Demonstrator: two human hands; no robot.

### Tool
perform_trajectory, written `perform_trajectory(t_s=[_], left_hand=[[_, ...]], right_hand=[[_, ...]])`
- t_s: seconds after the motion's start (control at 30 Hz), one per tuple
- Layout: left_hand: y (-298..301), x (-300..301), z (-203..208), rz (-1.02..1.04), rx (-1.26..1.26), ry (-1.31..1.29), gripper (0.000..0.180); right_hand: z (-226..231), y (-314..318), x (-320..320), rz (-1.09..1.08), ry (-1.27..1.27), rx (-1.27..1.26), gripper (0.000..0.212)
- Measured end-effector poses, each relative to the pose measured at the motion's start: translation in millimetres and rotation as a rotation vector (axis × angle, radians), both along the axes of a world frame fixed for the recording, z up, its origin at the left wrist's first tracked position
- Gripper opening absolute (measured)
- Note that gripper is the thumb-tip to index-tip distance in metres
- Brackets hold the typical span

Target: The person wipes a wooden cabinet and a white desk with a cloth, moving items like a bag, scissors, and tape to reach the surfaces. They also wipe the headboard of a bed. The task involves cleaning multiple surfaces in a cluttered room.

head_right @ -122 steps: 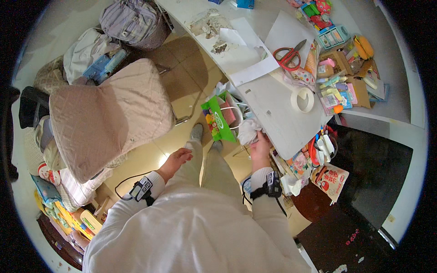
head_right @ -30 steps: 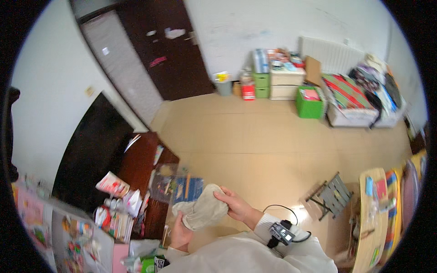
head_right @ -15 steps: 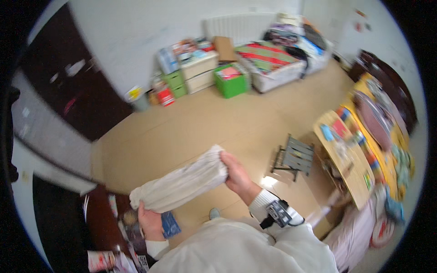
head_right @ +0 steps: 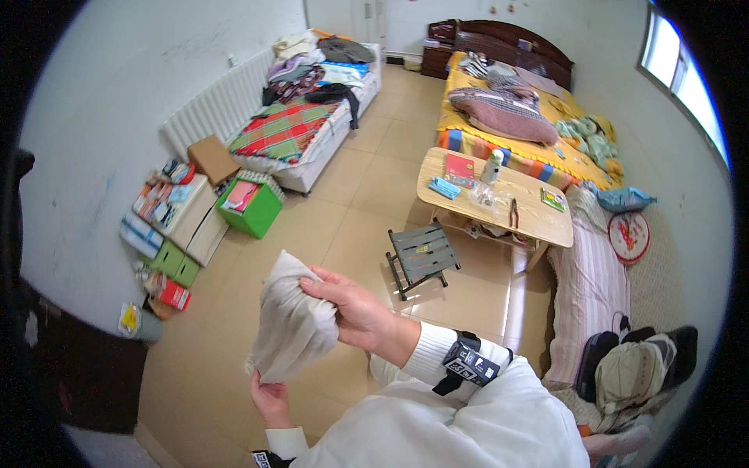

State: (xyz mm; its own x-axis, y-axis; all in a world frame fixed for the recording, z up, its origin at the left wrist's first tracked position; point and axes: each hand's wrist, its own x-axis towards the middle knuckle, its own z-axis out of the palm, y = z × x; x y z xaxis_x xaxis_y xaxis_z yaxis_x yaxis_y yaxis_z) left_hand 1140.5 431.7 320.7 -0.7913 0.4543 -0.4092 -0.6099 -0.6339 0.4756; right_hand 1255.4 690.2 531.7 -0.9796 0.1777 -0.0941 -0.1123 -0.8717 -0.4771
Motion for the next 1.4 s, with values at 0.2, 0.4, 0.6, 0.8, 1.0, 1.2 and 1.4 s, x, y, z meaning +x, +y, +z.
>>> perform_trajectory(t_s=[0.2,0.4,0.6,0.8,1.0,1.2,1.4], left_hand=[[77,-63,-54,-0.191,0.011,0.052,0.029],[161,-95,-31,-0.418,-0.081,0.197,0.046],[218,-142,35,-0.641,-0.177,0.313,0.055],[332,-228,45,-0.866,-0.095,0.552,0.064],[445,-302,81,-0.908,0.195,0.288,0.063],[518,-354,95,-1.079,0.207,0.301,0.059],[595,-372,71,-1.260,0.214,-0.053,0.057]], right_hand=[[-22,56,-81,-0.001,0.105,-0.154,0.039],[-42,70,-172,0.136,0.215,-0.323,0.031],[-60,99,-235,0.090,0.120,-0.411,0.033],[-107,216,-263,-0.247,-0.186,0.132,0.047],[-120,298,-285,-0.503,-0.504,0.689,0.058],[-106,352,-284,-0.666,-0.670,0.524,0.062],[-124,395,-313,-0.604,-0.319,-0.044,0.054]])
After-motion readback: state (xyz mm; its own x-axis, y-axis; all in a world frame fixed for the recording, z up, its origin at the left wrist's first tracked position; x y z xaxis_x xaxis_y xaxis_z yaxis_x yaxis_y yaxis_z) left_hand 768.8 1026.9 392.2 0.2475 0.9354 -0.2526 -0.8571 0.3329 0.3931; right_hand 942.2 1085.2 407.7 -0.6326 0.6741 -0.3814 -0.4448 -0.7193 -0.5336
